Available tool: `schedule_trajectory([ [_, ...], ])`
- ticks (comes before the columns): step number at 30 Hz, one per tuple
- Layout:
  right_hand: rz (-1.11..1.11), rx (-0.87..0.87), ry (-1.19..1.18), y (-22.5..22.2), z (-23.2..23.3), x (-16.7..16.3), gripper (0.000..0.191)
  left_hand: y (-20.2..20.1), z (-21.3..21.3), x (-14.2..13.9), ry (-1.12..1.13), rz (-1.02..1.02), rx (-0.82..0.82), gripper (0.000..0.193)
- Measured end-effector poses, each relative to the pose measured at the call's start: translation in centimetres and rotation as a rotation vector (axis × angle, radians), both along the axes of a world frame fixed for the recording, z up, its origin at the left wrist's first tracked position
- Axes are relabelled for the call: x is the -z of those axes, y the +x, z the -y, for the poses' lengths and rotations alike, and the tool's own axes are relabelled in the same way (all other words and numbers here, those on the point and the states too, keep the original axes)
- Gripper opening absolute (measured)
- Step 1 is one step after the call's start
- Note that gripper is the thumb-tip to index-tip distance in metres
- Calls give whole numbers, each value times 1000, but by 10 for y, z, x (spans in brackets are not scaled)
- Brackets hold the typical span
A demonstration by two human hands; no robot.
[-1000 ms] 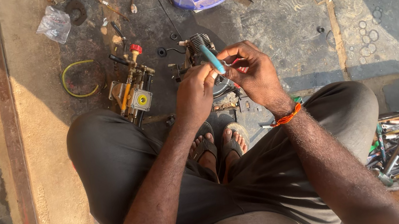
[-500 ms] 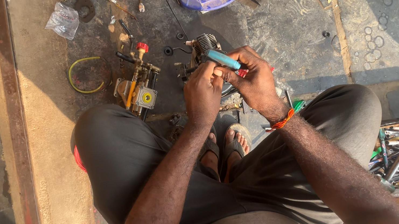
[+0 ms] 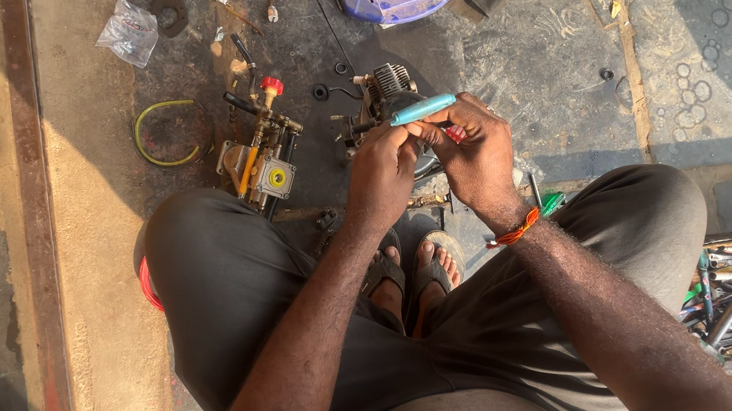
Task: The person sits on the floor and uses a T-handle wrench and a screwdriver to loosen and remove bolts from a small engine. They remove the engine cover and place it aside, then continue to remove additional bolts from the engine block.
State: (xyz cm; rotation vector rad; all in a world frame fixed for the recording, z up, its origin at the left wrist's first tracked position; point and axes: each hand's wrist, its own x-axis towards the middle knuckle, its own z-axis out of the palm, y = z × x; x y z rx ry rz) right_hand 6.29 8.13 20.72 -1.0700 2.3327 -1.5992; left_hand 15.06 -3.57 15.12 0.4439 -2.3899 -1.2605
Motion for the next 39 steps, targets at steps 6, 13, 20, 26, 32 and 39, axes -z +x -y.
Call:
schedule_trajectory([
  [6, -123, -29, 44, 2, -3, -2, 11, 2, -2, 4, -1, -2, -22, 17],
  [13, -61, -85, 29, -1, -4, -1, 21, -2, -8, 8, -107, -39, -91, 16],
  [20, 4, -12, 68, 1, -4, 4, 29, -4, -11, 8, -49, 14, -159, 15],
  [26, -68, -1, 55, -2, -2, 8, 26, -8, -9, -2, -50, 34, -190, 12],
  [32, -121, 45, 87, 1, 0, 9, 22, -5, -9, -10, 65, 94, -161, 11],
  [39, -143, -17, 74, 2, -5, 3, 19, 4, -6, 1, -49, -60, -34, 20],
])
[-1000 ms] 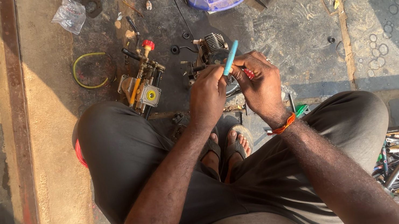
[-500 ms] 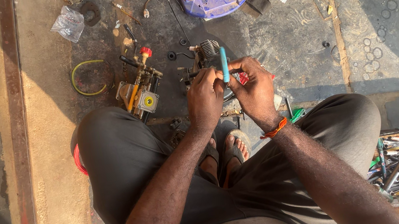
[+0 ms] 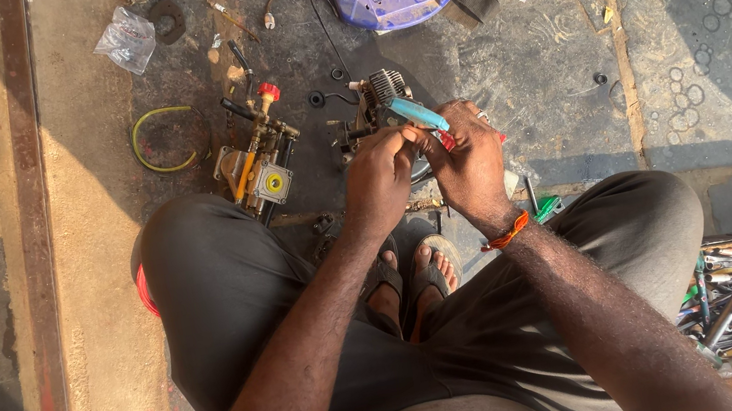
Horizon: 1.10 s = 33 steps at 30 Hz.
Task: The person sits on the floor and uses a T-handle wrench and a screwdriver to loosen and remove bolts from a small engine. They remove the engine cover and place it aside, then continue to remove additional bolts from the engine block.
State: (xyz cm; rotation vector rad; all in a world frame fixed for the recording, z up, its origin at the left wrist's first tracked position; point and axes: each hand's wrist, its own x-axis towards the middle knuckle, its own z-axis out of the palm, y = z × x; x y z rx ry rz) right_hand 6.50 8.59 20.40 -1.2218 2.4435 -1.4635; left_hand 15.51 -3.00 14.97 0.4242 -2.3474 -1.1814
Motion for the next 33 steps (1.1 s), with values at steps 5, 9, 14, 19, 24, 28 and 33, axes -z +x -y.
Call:
schedule_trajectory([
  [5, -18, -40, 4, 0, -2, -2, 19, 2, 1, 3, 84, 53, -4, 19],
  [9, 131, -78, 73, -12, -4, -6, 29, -2, -10, 0, 25, 40, -77, 15],
  [14, 163, -143, -31, -19, -13, -17, 56, -3, -11, -3, 16, -36, -73, 15],
  [19, 19, -103, 1, -19, -25, -38, 48, -3, -12, 0, 29, 34, -97, 17],
  [24, -191, -40, 98, -7, -23, -56, 62, -5, -12, 8, -47, -1, -139, 8],
  [28, -442, -21, 209, 0, -11, -67, 63, -3, -11, 11, -128, -64, -129, 20],
  [33, -497, -63, 293, 5, 5, -79, 58, 0, -9, 9, -99, 47, -123, 19],
])
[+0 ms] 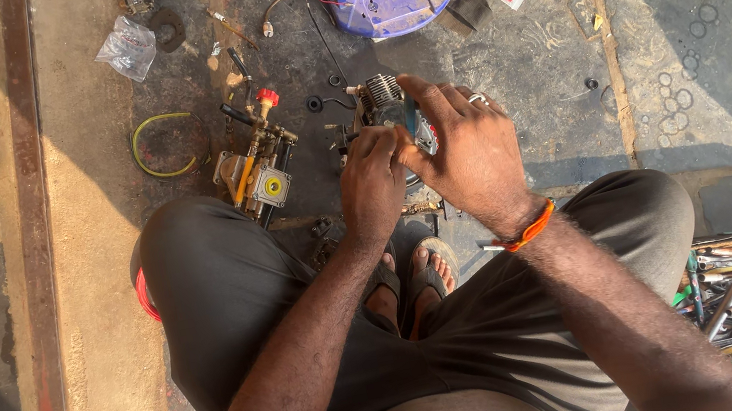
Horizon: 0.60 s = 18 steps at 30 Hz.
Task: The person sits on the floor and uses a T-handle wrench and a screwdriver to loosen and remove bolts from a small engine. They remove the engine cover and place it aside, then continue to remove additional bolts from the engine block.
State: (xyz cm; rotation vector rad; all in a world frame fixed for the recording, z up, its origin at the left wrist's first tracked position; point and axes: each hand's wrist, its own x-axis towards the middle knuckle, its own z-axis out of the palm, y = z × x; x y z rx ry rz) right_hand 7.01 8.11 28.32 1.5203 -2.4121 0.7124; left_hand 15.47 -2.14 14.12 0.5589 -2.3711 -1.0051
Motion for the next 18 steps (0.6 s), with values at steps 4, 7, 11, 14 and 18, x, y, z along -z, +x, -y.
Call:
schedule_trajectory([
  [4, 50, -103, 147, -8, 2, -13, 49, 5, 4, -7, -54, 9, -14, 24],
  [7, 69, -208, 142, -14, 4, -21, 44, 7, 9, -13, -59, 19, -19, 27],
  [11, 149, -279, 229, -20, 10, -28, 39, 7, 14, -15, -148, 53, 47, 42],
  [14, 194, -303, 266, -22, 19, -28, 34, 7, 16, -9, -114, 182, 88, 46],
  [18, 303, -312, 277, -20, 24, -25, 35, 5, 20, 4, -133, 252, 99, 41],
])
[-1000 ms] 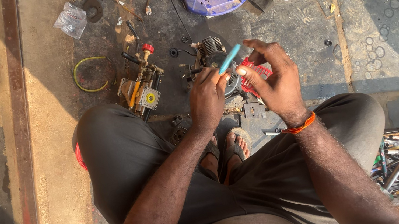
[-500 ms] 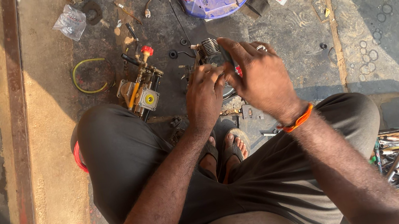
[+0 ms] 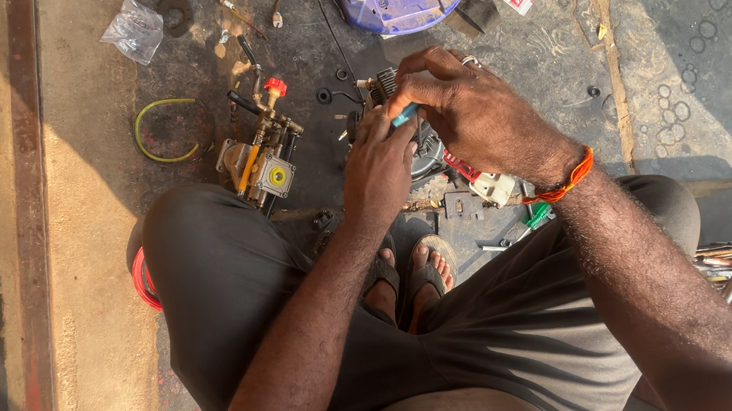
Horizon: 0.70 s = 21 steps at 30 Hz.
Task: The person sits on the floor and uses a T-handle wrench and a screwdriver to loosen and remove bolts from a small engine. They remove the engine cover and place it aside, then continue to remove additional bolts from the engine block.
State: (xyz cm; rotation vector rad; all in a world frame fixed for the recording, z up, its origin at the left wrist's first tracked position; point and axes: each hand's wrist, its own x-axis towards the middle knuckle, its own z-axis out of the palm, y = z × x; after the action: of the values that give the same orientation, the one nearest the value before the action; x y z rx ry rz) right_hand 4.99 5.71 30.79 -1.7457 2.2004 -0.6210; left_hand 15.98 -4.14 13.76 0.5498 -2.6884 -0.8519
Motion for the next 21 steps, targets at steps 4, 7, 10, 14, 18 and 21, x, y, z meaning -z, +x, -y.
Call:
schedule_trajectory([
  [4, -79, -54, -91, 0, -1, -1, 29, 1, 4, 5, -32, -62, 8, 41],
  [7, -147, -6, -161, 2, -3, -4, 24, 4, 4, 1, 10, -83, 3, 48],
  [10, -202, 116, -147, 14, -5, -2, 22, 7, 3, -3, 4, -19, -5, 34],
  [14, -253, 237, -87, 28, -2, 4, 32, 8, 4, -3, -1, -72, -8, 37],
  [18, -413, 300, -103, 35, 2, 12, 22, 5, 5, 0, -32, -15, 4, 45],
  [21, -425, 317, -143, 33, 4, 14, 38, 1, 5, -1, -93, -24, 15, 57],
])
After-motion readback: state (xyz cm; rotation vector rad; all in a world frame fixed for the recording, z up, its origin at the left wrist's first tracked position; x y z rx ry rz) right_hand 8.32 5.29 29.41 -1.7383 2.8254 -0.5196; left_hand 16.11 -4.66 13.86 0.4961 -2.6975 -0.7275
